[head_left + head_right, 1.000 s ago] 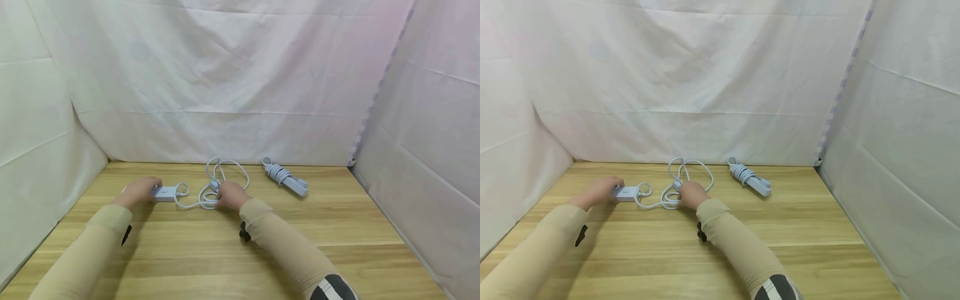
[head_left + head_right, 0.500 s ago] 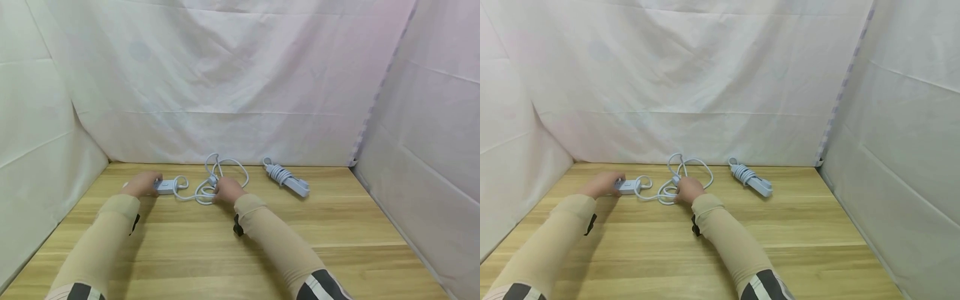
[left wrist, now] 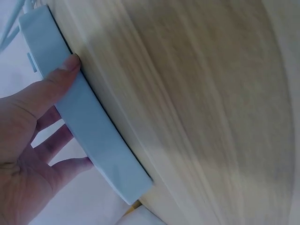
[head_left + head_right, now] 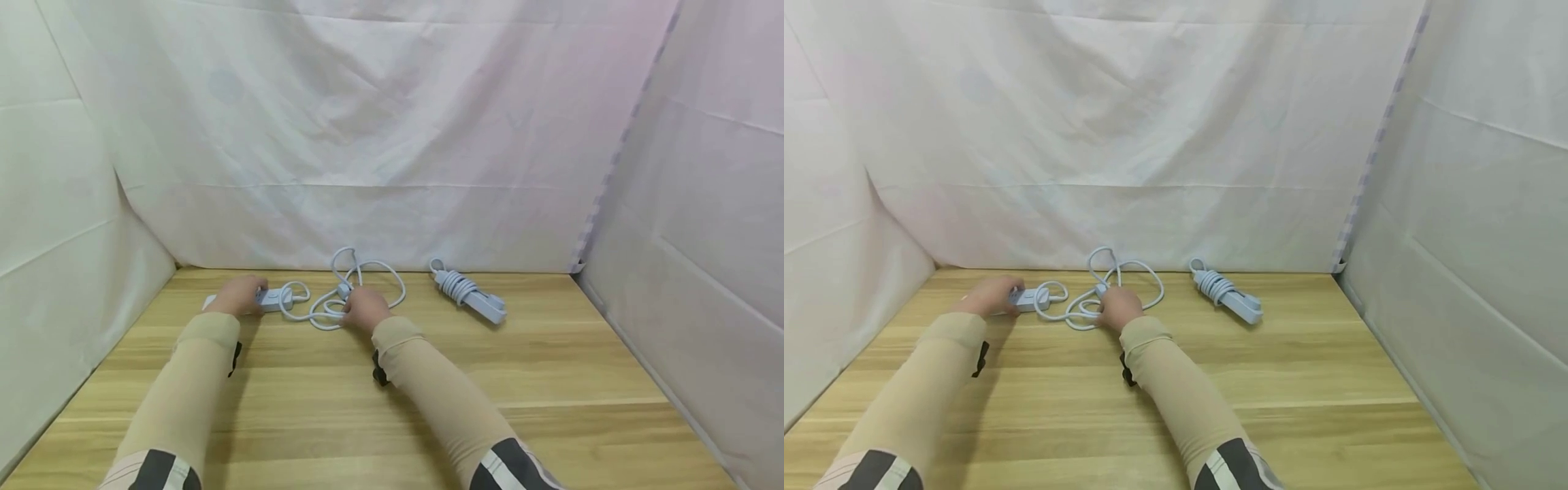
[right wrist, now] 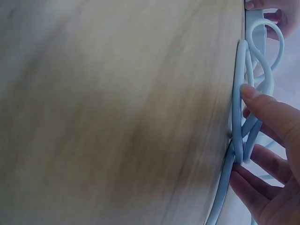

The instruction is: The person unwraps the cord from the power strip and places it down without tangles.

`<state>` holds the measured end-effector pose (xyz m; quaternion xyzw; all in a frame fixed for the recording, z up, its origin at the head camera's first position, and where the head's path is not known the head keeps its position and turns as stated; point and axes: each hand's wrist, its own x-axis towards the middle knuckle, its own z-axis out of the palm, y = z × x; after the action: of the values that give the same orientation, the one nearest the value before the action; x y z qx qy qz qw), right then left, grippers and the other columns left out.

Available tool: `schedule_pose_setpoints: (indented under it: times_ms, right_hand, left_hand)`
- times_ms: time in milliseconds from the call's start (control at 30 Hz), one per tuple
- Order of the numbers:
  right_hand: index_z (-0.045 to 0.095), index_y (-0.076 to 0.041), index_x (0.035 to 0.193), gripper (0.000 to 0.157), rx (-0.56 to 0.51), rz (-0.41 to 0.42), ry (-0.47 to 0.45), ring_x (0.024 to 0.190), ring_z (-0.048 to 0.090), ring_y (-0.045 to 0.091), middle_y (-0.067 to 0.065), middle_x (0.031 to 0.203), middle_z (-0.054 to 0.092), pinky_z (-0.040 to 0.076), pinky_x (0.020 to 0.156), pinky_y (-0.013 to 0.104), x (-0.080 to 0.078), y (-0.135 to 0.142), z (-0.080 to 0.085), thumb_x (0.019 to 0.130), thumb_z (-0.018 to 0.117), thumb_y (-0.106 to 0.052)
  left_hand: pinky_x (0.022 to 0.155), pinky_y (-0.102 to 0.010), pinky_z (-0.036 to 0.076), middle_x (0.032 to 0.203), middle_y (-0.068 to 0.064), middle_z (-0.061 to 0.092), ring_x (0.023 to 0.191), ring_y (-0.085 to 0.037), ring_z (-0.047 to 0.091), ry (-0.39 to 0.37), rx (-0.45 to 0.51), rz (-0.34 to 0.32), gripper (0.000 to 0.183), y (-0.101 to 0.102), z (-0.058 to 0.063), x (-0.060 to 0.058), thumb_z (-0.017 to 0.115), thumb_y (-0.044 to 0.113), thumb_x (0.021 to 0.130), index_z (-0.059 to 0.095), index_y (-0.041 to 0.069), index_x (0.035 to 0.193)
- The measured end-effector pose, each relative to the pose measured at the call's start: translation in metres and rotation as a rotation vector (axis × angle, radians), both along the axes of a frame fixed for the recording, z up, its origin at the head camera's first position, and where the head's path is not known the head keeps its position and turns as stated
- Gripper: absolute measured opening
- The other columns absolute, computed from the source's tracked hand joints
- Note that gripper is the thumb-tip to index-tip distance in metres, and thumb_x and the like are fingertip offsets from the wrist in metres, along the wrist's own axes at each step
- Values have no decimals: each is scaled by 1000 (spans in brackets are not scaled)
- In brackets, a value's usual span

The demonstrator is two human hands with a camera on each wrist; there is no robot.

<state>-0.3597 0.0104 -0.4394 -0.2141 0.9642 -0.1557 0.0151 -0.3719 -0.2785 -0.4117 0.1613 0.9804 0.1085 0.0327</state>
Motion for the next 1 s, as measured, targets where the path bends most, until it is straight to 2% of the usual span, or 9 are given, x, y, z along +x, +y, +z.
schedule_pose_setpoints:
  times_ms: [300, 533, 700, 867, 1000]
  right_hand:
    - [79, -19, 80, 17, -6, -40, 26, 70, 56, 12, -7, 77, 66, 46, 68, 29, 5, -5, -5, 71, 86, -33]
    - [80, -17, 84, 18, -15, -62, -5, 73, 59, 11, -7, 81, 70, 48, 67, 28, 7, -8, -4, 76, 84, -33]
    - [80, -19, 91, 16, 19, -30, 37, 80, 63, 12, -8, 88, 72, 49, 73, 29, 6, -6, -2, 79, 82, -29]
    - [77, -18, 107, 26, 64, 63, 32, 94, 64, 14, -5, 98, 71, 50, 82, 30, 5, 2, -2, 82, 79, -21]
    - [72, -19, 119, 33, 76, 114, 17, 101, 63, 16, -3, 108, 69, 49, 86, 32, 5, 7, -1, 86, 74, -19]
  left_hand:
    - [82, -56, 45, 99, -21, 65, 90, -38, 59, 8, 35, 24, 45, 2, -4, 1, 86, 6, 65, 63, -3, 104]
    - [80, -55, 46, 101, -22, 65, 91, -38, 59, -17, 50, 59, 41, 4, -4, 1, 85, 5, 68, 64, -4, 102]
    - [81, -54, 46, 103, -23, 65, 92, -38, 59, 1, 43, 65, 44, 7, -2, 1, 87, 6, 67, 64, -5, 104]
    - [83, -55, 46, 104, -24, 66, 94, -39, 60, 36, 33, 59, 46, 8, -5, 2, 87, 7, 67, 65, -7, 106]
    - [84, -56, 46, 107, -26, 65, 97, -43, 60, 56, 83, 62, 47, 5, -10, 6, 85, 6, 70, 65, -7, 110]
